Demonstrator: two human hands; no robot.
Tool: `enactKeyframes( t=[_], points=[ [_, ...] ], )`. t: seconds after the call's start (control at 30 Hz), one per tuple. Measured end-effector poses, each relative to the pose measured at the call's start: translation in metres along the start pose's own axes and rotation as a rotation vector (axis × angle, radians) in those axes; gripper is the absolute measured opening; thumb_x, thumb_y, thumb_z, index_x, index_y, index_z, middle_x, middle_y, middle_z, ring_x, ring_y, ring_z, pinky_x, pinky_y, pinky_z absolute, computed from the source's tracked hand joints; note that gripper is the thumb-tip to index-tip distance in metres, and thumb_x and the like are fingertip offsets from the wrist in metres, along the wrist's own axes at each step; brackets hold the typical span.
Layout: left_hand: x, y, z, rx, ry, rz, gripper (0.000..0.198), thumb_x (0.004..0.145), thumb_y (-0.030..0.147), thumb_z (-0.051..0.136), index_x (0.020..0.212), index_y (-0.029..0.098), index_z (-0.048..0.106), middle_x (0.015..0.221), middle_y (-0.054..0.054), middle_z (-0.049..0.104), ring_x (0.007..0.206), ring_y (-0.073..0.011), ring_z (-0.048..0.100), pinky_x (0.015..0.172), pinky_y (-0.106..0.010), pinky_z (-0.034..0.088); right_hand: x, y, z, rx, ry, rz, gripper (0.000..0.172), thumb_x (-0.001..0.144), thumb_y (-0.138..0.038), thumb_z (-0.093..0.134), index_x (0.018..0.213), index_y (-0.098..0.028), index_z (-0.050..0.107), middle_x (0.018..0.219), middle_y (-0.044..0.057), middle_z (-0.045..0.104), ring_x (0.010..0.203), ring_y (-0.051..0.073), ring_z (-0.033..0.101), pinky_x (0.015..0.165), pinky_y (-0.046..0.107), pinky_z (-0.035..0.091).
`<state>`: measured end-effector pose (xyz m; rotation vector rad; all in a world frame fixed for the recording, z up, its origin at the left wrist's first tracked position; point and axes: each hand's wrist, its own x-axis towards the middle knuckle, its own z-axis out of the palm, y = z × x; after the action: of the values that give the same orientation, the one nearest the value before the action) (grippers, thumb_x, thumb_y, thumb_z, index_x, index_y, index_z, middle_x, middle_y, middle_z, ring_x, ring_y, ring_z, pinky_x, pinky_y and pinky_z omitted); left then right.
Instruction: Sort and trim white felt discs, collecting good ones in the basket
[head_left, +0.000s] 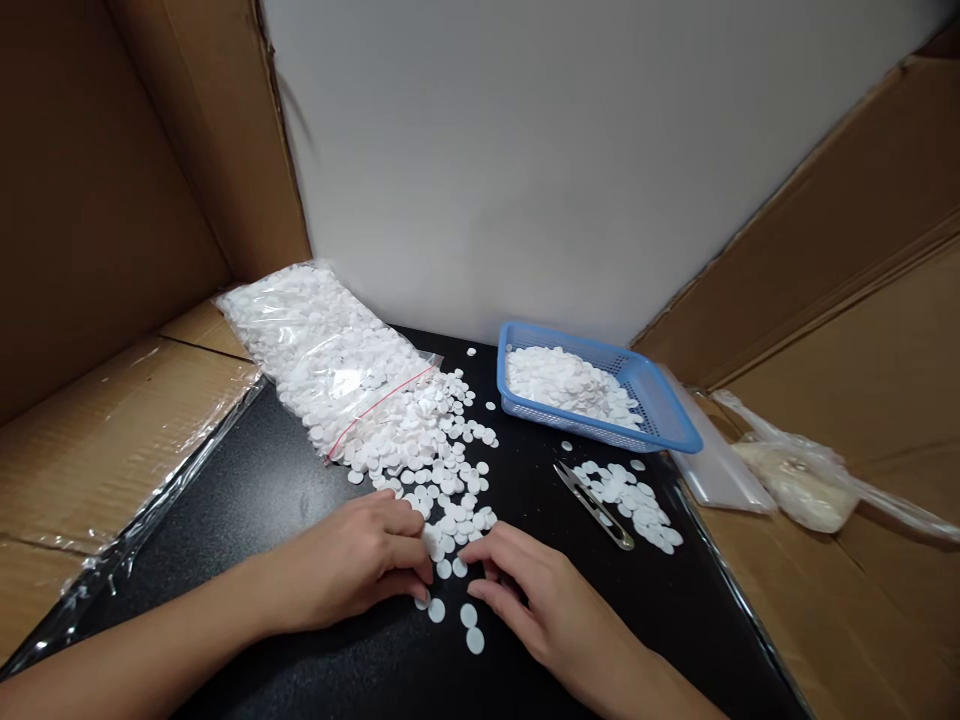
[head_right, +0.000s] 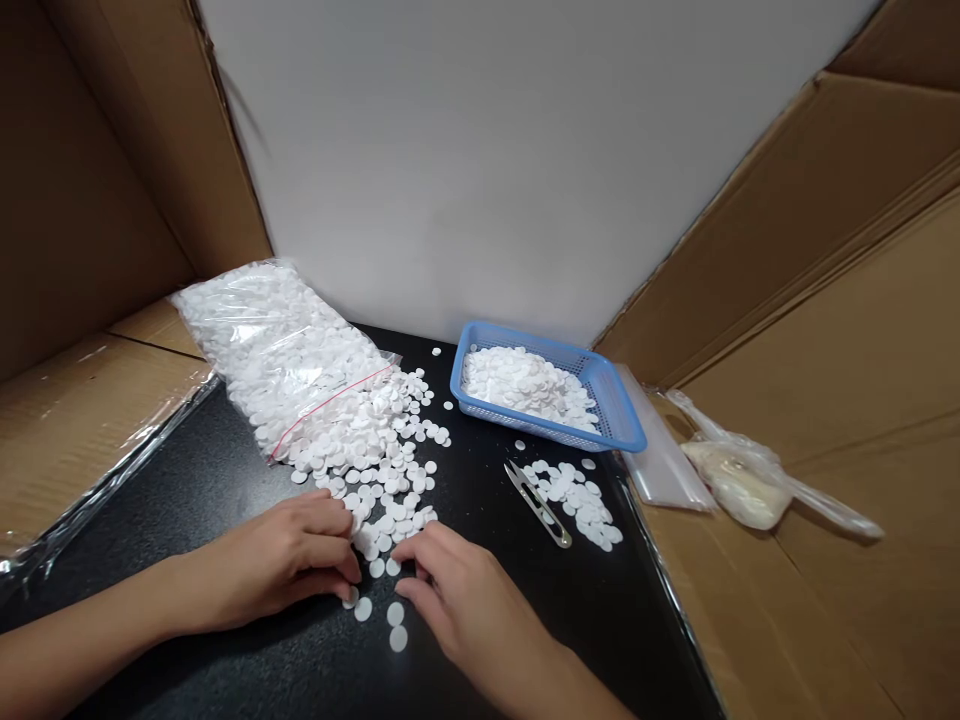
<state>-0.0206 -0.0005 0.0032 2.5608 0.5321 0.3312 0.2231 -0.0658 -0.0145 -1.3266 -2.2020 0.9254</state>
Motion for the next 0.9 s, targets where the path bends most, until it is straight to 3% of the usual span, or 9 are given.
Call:
enactKeyframes(
  t=[0.17,0.33,0.47,0.67,0.9],
  points=[
    [-0.001,-0.004,-0.002,0.014,0.064,-0.062,0.010,0.093,0.012,0.065,0.091,0.021,0.069,0.083,0.000,0.064,0.080,-0.0161,0.060,0.071,-0.025,0.041,0.004,0.005,0.009,-0.120,0.084,-0.085,0.016,0.095,-0.012,0.056,0.103,-0.020,0.066,0.088,0.003,0.062,0.072,0.017,0.063,0.065,0.027,0.049],
    [-0.001,-0.002,-0.002,0.035,0.043,-0.054,0.009,0.092,0.013,0.067,0.091,0.021,0.068,0.083,0.000,0.063,0.080,-0.0164,0.060,0.071,-0.026,0.041,0.009,-0.003,0.007,-0.027,0.091,0.041,0.013,0.090,-0.008,0.060,0.089,-0.020,0.065,0.081,0.000,0.060,0.067,0.014,0.059,0.058,0.023,0.044],
    [0.000,-0.001,0.004,0.117,0.046,-0.054,0.008,0.095,0.015,0.063,0.098,0.022,0.067,0.086,-0.001,0.061,0.078,-0.0175,0.058,0.072,-0.029,0.039,0.011,-0.008,0.009,-0.018,0.092,0.091,0.012,0.090,-0.010,0.062,0.088,-0.021,0.065,0.080,-0.001,0.060,0.065,0.013,0.057,0.054,0.022,0.042],
    [0.003,-0.008,0.008,0.260,0.063,-0.081,0.011,0.100,0.020,0.057,0.100,0.022,0.068,0.082,-0.001,0.057,0.073,-0.0183,0.053,0.069,-0.031,0.034,0.013,-0.006,0.025,-0.084,0.195,-0.028,0.012,0.088,-0.008,0.067,0.092,-0.019,0.064,0.089,0.003,0.062,0.081,0.018,0.062,0.069,0.027,0.050],
    [-0.001,-0.022,0.001,0.231,0.105,-0.205,0.012,0.092,0.017,0.067,0.101,0.024,0.072,0.082,-0.001,0.058,0.074,-0.0177,0.055,0.066,-0.027,0.036,0.018,-0.004,0.030,-0.018,0.236,-0.080,0.019,0.090,-0.002,0.060,0.090,-0.020,0.066,0.089,0.004,0.063,0.088,0.020,0.059,0.076,0.029,0.051]
  ],
)
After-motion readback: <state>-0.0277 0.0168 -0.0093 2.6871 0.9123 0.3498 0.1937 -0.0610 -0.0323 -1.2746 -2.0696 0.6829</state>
